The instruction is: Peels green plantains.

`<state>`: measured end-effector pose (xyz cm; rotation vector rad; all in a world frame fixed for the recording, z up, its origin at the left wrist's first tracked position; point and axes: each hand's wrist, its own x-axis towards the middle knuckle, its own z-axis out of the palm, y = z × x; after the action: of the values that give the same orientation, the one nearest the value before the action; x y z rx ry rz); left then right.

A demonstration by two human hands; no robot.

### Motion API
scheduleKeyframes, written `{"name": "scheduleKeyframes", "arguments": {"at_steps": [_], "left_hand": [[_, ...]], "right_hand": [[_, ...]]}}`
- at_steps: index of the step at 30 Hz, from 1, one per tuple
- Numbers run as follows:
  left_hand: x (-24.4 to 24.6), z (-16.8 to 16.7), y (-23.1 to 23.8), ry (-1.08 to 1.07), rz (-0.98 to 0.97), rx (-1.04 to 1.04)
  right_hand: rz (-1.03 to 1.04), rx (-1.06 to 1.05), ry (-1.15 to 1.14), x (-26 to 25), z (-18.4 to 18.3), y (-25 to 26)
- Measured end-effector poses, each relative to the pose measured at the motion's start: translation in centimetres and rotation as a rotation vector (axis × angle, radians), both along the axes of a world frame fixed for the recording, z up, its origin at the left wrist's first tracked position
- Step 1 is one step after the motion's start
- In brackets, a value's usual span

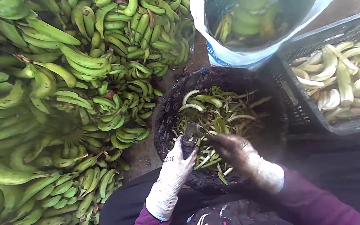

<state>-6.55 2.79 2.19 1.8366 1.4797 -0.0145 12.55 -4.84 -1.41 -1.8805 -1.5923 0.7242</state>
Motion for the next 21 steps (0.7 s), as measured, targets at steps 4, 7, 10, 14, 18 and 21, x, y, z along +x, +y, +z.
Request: {"name": "scheduleKeyframes", "arguments": {"at_steps": [4,7,10,14,18,21], "left_hand": [[0.1,-0.1,-0.3,-0.489,0.306,-0.302],[0.2,0.9,0.1,-0.804,0.516,-0.698],[0.2,1.6,0.2,-0.926,0.538,-0.865],[0.4,2.8,0.3,-0.949,0.543,-0.933],[0.1,2.7,0.1,-0.985,0.519,-0.968],[0.3,2.9,0.1,-0.991,0.537,-0.942]], "right_hand": [[-0.194,-0.166,0.056,2.4,0.1,1.5],[-0.094,-0.053,0.182,1.5,-0.2,0.9],[-0.075,0.072,0.285,0.7,-1.0,0.8],[0.002,0.172,0.349,-0.3,-1.1,-0.2],[-0.060,0.115,0.378,0.5,-1.5,0.1],[-0.008,0.172,0.367,-0.4,-0.6,-0.5]]}}
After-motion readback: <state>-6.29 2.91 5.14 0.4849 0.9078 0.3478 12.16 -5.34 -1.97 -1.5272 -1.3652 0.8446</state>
